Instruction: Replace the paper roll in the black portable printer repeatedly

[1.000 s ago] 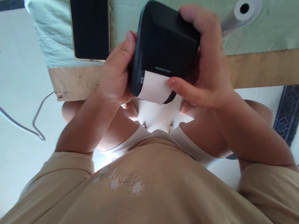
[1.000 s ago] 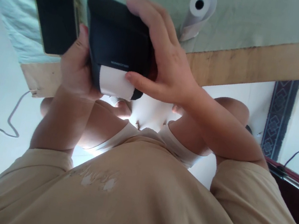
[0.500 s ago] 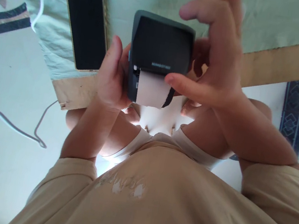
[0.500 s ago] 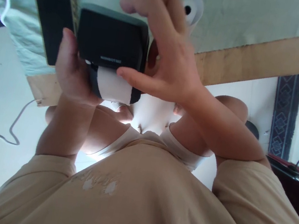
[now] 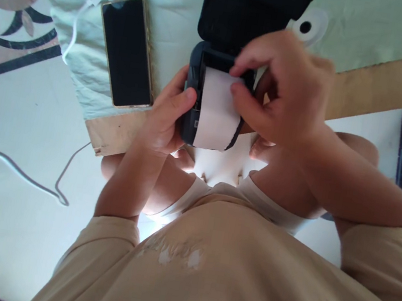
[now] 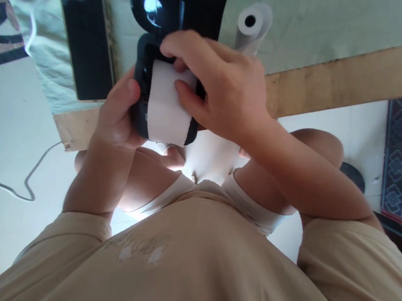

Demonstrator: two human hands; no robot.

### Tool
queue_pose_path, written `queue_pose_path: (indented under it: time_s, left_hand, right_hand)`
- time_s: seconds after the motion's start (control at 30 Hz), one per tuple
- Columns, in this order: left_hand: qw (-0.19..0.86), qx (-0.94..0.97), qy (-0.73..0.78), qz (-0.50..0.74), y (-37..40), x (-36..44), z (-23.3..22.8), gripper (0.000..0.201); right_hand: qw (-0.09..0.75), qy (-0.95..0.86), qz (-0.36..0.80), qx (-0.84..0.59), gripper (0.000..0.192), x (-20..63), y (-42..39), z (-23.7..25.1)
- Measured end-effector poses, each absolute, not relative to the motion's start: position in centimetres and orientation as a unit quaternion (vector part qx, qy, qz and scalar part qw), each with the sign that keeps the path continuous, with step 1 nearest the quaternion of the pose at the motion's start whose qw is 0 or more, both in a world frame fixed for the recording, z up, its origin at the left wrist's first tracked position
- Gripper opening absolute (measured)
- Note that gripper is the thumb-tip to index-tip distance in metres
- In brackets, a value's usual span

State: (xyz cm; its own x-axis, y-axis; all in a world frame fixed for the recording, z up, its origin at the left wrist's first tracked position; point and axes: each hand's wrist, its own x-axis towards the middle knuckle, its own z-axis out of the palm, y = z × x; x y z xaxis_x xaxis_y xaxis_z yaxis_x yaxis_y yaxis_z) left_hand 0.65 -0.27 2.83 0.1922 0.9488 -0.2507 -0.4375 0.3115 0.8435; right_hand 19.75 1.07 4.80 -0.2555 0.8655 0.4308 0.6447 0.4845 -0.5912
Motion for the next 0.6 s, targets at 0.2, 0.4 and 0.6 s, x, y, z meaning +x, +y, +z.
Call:
queue_pose_path:
  time_s: [0.2,0.4,0.6]
  left_hand:
    - [0.710,0.341,0.394,0.474,-0.3,0.3,2.6,0.034]
    - [0.739,0.331,0.394,0.435,-0.1,-0.1,2.3,0.044]
    - [0.707,0.342,0.435,0.441,-0.3,0.0,2.7,0.047]
  right_hand:
    - [0.177,-0.828,0.123,-0.519,0.032,19.6,1.3,5.4]
    - [0.125,-0.820,0.126,-0.544,0.037,19.3,1.4,6.4]
    - [0.246,-0.783,0.301,-0.486,0.035,20.7,1.3,8.3]
